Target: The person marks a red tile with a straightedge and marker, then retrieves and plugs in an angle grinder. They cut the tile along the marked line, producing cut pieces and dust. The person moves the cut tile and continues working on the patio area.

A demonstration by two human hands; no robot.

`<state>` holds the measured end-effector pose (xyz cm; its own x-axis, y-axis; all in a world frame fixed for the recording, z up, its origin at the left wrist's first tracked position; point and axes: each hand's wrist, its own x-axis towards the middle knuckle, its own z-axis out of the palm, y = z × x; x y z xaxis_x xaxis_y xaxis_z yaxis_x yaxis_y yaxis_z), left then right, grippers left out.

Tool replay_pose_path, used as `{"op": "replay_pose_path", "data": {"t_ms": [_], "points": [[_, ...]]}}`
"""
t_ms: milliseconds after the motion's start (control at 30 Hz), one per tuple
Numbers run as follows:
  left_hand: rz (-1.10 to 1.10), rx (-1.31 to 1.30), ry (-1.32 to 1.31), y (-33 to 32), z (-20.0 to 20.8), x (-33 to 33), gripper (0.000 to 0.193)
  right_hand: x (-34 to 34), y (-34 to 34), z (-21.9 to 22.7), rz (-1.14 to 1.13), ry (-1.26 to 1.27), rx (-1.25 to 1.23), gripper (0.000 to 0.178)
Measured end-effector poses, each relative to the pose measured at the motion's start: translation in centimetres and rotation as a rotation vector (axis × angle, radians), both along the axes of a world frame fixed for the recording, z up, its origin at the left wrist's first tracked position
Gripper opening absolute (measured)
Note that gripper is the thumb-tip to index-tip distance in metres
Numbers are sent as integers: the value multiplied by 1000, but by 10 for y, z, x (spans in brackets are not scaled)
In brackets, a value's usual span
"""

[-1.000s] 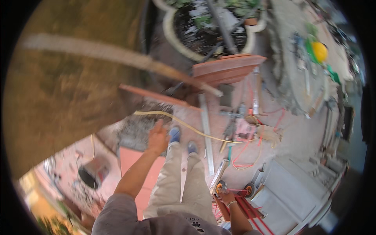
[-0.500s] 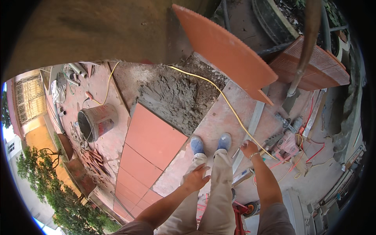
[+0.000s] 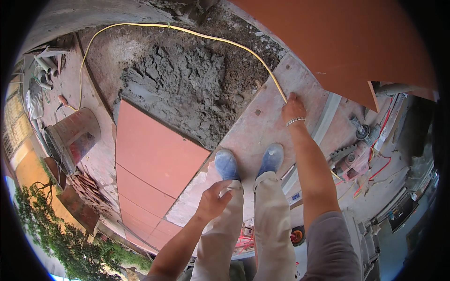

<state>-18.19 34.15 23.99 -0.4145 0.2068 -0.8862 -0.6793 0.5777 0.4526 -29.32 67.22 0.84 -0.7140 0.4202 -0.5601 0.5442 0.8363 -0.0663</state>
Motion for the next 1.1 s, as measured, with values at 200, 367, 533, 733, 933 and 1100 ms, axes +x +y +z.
{"op": "replay_pose_path", "data": {"t_ms": [200, 367, 533, 733, 933, 1100], "points": [[412, 166, -321, 16, -18, -84, 63, 66, -8, 123, 177, 134, -544, 32], [1069, 537, -303, 29, -15, -161, 72, 133, -30, 227, 324, 71, -780, 23], [1217, 356, -107, -33, 25, -180, 48, 193, -38, 271, 506, -197, -772, 16], [1313, 214, 239, -161, 120, -205, 32, 255, -33, 313, 644, -496, -578, 15], [1254, 171, 444, -245, 243, -239, 27, 273, -30, 363, 597, -364, -513, 17], [1342, 196, 630, -332, 333, -297, 20, 270, -41, 393, 642, -353, -486, 17]]}}
